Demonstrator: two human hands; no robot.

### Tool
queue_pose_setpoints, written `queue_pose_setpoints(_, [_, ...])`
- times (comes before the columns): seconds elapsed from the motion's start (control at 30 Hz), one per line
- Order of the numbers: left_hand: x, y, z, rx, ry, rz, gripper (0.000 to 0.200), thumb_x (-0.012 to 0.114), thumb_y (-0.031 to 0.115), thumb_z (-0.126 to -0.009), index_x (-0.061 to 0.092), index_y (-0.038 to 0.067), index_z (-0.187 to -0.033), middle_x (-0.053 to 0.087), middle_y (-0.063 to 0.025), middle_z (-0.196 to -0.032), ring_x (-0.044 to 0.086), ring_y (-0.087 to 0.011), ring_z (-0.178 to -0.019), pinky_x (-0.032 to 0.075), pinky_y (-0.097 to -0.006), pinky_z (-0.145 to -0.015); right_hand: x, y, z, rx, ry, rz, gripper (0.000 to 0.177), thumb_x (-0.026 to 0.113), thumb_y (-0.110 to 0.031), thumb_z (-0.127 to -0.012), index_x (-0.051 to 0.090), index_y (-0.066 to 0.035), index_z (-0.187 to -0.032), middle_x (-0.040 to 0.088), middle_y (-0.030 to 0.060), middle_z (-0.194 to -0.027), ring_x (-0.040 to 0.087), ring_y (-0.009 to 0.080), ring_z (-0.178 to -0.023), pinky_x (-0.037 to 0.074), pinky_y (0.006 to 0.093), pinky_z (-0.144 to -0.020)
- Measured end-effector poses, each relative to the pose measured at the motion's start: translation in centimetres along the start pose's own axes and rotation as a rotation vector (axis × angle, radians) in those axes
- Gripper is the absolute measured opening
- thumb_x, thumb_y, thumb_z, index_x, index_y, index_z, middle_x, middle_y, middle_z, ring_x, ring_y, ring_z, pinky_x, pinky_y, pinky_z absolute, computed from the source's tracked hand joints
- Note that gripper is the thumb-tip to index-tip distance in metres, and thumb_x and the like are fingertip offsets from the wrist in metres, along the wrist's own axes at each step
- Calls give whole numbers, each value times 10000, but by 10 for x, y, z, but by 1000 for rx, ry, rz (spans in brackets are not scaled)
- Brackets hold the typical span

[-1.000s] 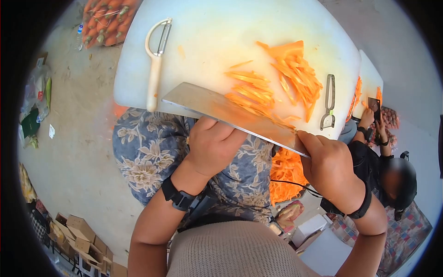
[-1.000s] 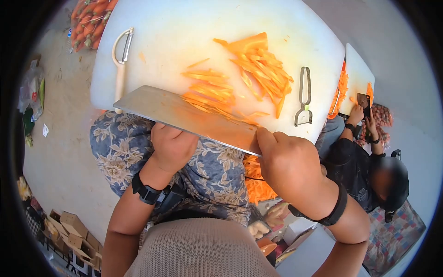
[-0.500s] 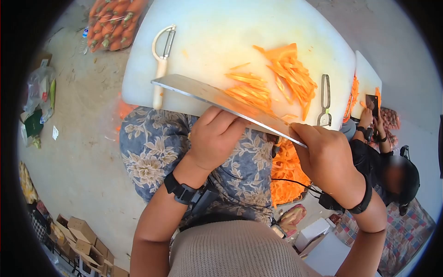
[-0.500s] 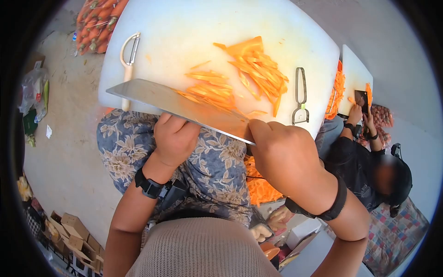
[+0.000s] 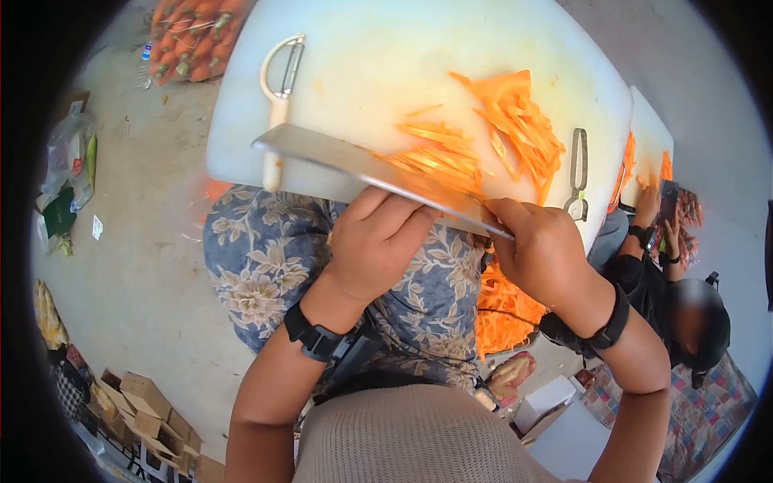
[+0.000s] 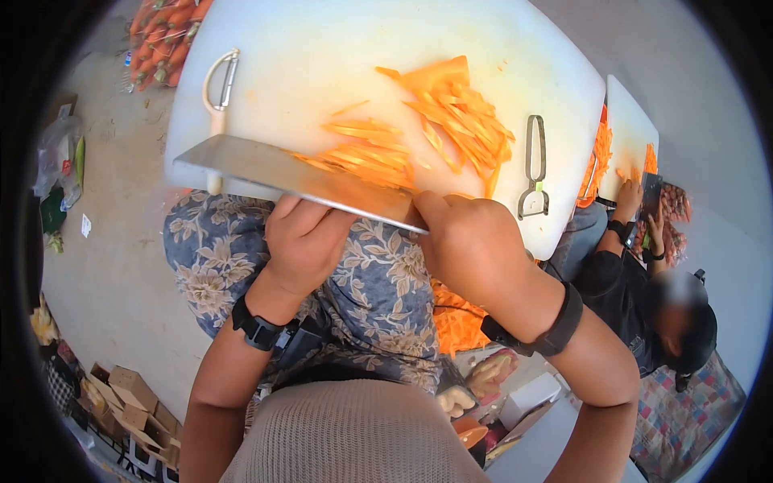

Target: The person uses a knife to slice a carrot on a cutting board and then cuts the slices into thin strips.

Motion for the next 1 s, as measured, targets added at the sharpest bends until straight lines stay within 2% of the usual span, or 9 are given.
queue_pose_setpoints(0.07, [0,1,0,-3,-7,11,221,692,33,-698,735,24,-915,687,-58,-982,630,-236,-945,550,-315,-798,-8,-3,2,5,36,-42,213,684,-17,-775,658,-18,-987,656,177,-756,656,361,-654,525,411,-575])
queue_pose_setpoints(0.13, [1,-1,-1,-13,-7,23,209,698,33,-705,734,22,-911,685,-58,-974,630,-234,-951,552,-316,-796,-18,-6,6,32,83,3,137,683,-88,-764,614,-58,-878,630,137,-695,639,328,-624,514,409,-562])
queue_pose_setpoints(0.27, [0,0,4,8,7,-6,211,712,39,-701,740,37,-910,682,-48,-960,629,-227,-951,553,-320,-795,-44,-17,23,54,58,51,161,696,-101,-773,611,-55,-901,617,132,-681,634,328,-616,511,411,-555])
queue_pose_setpoints(0.43, [-1,-2,5,-18,12,-6,217,704,40,-680,746,51,-893,681,-45,-953,632,-227,-943,551,-319,-792,-36,-16,29,42,-46,121,167,697,-86,-749,589,-54,-872,596,118,-652,626,307,-587,504,401,-531])
queue_pose_setpoints(0.67, [-1,-2,1,7,11,-27,222,698,42,-670,746,48,-887,690,-50,-976,633,-231,-918,549,-319,-789,-22,-10,15,26,-74,148,146,688,-79,-719,581,-52,-816,595,123,-634,625,313,-570,505,406,-522])
queue_pose_setpoints(0.73, [0,-2,3,15,21,-24,219,699,42,-675,744,45,-889,691,-51,-978,633,-232,-915,549,-320,-788,-2,-1,2,73,-75,32,212,675,-18,-765,631,-24,-973,649,183,-750,650,365,-665,524,439,-602])
queue_pose_setpoints(0.87, [2,-1,4,7,9,11,206,705,53,-694,735,36,-897,684,-51,-956,632,-237,-923,552,-322,-789,-7,-4,-2,61,-14,-47,183,672,-31,-807,659,-7,-988,664,196,-783,662,366,-682,530,426,-605])
queue_pose_setpoints(1.0, [0,-1,1,12,7,8,208,706,54,-699,732,27,-904,675,-52,-945,631,-244,-930,554,-323,-791,-27,-17,9,81,-18,24,178,670,-36,-821,670,-3,-996,662,196,-779,662,363,-685,532,423,-614])
Point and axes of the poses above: each hand's wrist, its own z-axis away from the middle knuckle, its own x-axis out of the palm, y = z × x, the point moved 4 cm from there along -z, towards the middle knuckle
